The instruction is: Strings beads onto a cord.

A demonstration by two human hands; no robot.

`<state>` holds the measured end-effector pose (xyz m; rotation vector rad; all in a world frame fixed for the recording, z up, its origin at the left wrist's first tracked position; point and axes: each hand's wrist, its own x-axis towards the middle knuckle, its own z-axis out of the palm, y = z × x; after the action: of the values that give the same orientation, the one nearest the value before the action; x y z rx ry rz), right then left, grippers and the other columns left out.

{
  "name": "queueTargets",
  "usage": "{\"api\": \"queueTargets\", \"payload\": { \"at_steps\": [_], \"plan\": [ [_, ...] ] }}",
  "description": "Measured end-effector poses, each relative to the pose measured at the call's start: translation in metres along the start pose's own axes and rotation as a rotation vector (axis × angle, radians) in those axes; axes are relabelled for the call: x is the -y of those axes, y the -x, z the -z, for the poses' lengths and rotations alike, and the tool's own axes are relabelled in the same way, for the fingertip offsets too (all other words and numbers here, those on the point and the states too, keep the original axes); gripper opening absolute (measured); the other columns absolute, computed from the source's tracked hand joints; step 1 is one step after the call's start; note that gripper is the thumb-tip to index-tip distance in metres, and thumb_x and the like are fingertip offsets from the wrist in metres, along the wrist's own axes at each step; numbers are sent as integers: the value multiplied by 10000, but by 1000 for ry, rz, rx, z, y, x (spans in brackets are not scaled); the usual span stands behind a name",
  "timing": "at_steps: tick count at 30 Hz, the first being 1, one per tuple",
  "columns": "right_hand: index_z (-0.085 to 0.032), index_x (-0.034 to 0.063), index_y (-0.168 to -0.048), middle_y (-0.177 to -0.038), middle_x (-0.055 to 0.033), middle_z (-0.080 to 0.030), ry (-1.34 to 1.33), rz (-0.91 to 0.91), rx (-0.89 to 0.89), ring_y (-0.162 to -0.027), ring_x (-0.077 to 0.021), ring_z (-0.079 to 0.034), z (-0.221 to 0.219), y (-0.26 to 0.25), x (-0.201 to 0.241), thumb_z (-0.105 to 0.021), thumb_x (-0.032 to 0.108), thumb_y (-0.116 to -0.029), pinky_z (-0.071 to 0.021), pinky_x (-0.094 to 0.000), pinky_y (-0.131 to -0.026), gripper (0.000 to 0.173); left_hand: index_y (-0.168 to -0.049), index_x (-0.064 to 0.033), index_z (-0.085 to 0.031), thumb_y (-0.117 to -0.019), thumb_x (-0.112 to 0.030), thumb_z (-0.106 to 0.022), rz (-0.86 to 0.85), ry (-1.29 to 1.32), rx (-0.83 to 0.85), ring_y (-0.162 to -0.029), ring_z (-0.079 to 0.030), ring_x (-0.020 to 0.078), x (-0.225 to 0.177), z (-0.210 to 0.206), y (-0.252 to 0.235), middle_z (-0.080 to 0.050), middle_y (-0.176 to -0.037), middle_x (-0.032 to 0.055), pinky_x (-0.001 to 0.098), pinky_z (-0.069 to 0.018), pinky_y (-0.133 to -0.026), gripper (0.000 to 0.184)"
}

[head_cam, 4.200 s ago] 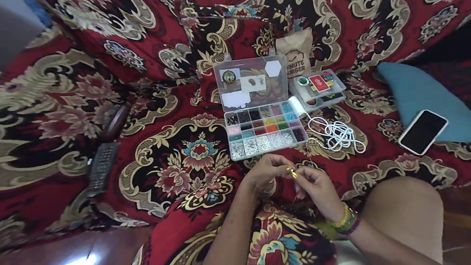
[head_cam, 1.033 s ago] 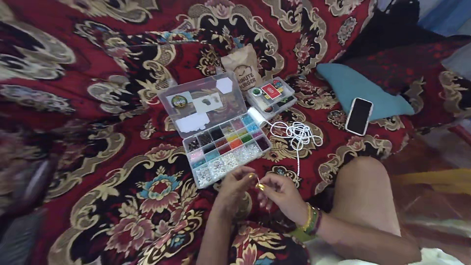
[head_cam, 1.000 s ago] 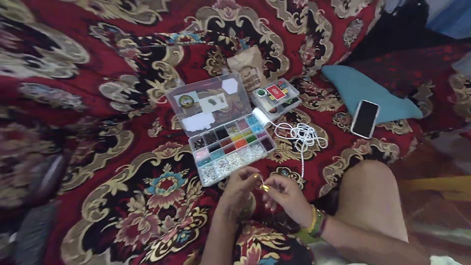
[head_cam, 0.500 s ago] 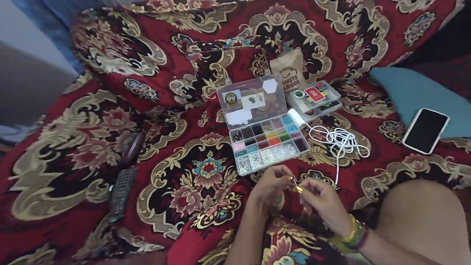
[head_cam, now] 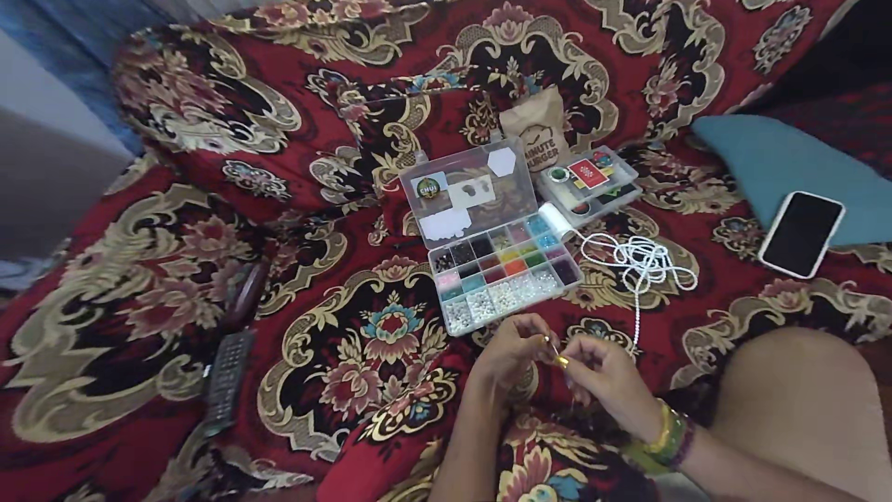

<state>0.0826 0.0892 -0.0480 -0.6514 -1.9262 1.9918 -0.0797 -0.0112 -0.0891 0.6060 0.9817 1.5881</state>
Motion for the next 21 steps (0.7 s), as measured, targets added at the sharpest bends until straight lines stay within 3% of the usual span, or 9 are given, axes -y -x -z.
{"api": "queueTargets", "payload": {
  "at_steps": [21],
  "plan": [
    [-684, 96, -854, -649, 73, -635, 10, -52, 14, -516, -8, -591, 1, 0, 4, -653, 119, -890, -519, -178, -494, 53, -827, -176, -725, -856, -23, -685, -1, -23, 21, -744, -706, 47, -2, -1, 1, -749, -846, -45, 227, -592, -705, 160]
  ]
}}
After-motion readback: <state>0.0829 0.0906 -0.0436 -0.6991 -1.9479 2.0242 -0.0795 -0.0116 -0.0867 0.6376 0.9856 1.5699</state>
